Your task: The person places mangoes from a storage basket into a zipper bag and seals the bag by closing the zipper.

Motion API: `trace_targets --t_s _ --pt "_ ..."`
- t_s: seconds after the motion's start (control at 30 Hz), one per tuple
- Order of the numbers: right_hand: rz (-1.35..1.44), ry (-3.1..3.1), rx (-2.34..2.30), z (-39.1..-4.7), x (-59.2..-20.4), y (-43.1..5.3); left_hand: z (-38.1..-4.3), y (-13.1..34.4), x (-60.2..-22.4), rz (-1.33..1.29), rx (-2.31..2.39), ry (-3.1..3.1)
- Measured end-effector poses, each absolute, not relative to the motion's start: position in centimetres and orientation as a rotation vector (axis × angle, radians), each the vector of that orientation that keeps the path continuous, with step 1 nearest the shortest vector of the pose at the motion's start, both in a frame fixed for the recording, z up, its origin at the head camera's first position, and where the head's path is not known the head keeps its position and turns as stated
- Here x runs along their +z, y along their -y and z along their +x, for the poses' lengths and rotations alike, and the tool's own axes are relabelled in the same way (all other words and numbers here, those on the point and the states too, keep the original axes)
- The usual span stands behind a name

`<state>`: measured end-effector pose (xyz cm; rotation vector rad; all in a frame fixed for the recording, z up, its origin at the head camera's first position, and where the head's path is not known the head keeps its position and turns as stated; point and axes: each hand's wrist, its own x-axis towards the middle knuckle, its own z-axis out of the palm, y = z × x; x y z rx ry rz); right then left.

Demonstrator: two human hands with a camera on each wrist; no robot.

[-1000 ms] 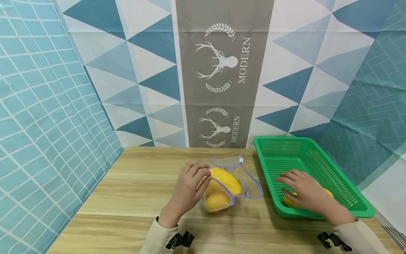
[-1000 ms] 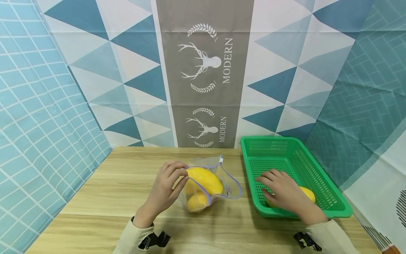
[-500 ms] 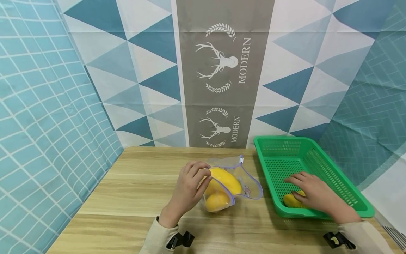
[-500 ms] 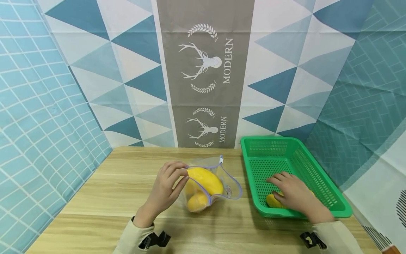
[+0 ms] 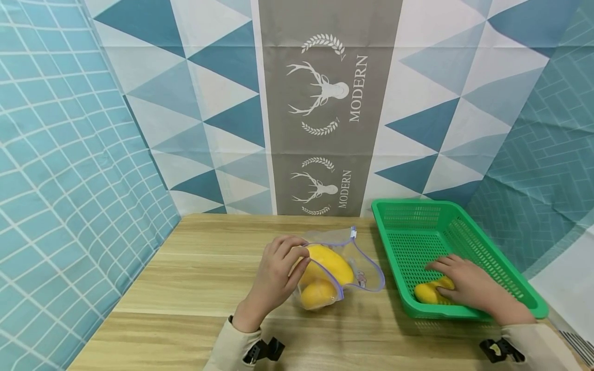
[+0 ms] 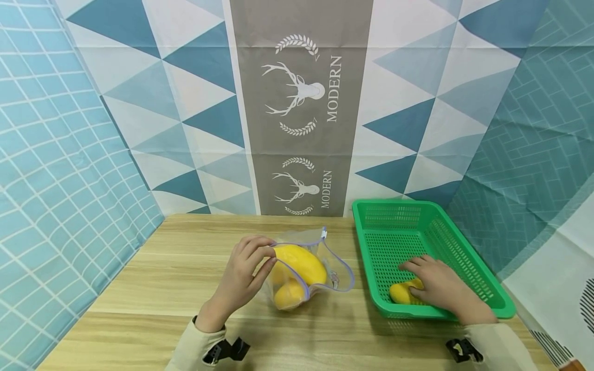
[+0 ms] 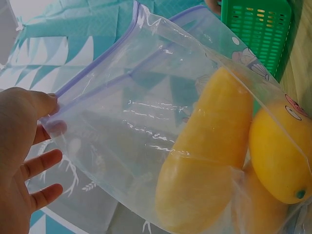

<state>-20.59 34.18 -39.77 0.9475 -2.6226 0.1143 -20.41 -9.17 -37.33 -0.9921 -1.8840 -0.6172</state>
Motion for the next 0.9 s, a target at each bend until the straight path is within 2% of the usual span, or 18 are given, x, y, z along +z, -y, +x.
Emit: trace_targets --t_s 0.9 --pt "0.847 2.813 0.152 -21.6 -40.0 -34.5 -20.4 9.1 -37.3 -1.001 -0.615 1.880"
